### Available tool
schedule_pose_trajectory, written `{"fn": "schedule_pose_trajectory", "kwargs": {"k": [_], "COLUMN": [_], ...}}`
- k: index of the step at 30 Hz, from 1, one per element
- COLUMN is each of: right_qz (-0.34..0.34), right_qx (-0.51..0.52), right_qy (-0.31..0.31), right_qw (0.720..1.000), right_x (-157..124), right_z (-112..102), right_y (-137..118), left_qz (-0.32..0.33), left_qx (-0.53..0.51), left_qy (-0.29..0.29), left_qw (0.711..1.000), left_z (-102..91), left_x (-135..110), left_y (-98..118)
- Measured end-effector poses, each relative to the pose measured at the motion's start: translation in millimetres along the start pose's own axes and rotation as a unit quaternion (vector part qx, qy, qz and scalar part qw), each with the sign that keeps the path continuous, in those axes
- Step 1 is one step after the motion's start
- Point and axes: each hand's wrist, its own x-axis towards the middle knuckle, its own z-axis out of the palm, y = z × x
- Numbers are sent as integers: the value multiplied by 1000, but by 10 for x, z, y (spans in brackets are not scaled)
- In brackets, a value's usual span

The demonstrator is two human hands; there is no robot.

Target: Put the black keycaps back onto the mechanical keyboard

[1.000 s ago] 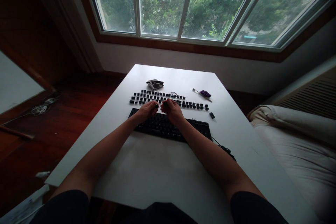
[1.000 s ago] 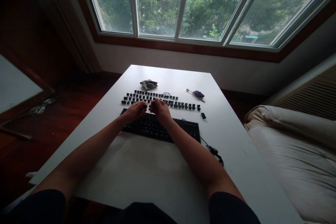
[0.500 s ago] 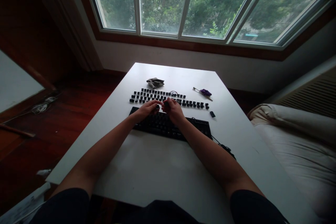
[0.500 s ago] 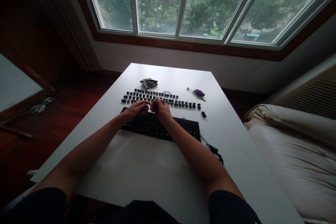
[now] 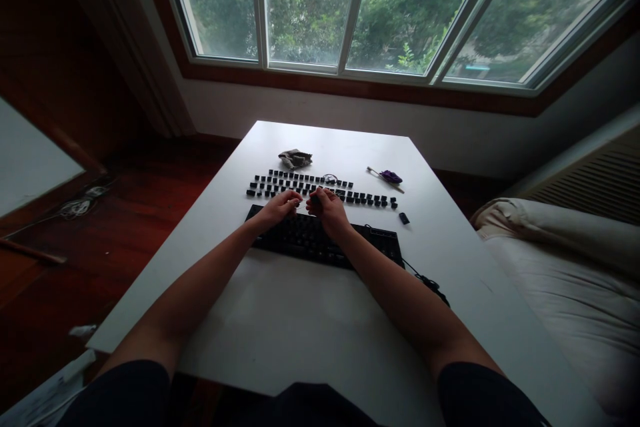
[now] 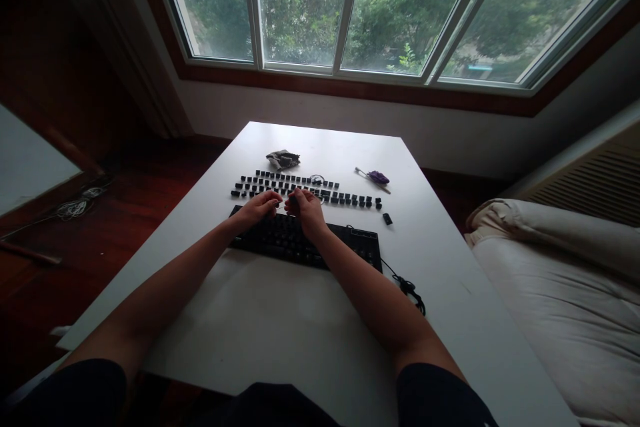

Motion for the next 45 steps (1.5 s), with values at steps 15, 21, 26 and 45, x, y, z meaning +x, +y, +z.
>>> {"fn": "schedule_pose_trajectory", "kwargs": {"k": [15,21,26,45], "right_qz": [-7,-13,-10,0], "right_qx": [-7,-11,-2,5], "right_qy": [36,37,34,42], "right_qw": [999,999,999,999], "right_x": [14,39,56,20], "right_z": [-37,-56,-72,-64], "right_y": [-59,-33,-8,-73], "left_qz": [89,90,103,77], "left_qx": [39,54,38,490], "left_qy": [80,38,41,143], "left_qw": [992,994,993,857], "left_z": [-101,-67,-37,-282], "left_x": [-12,-38,-17,248], "left_y": [70,96,67,-109]}}
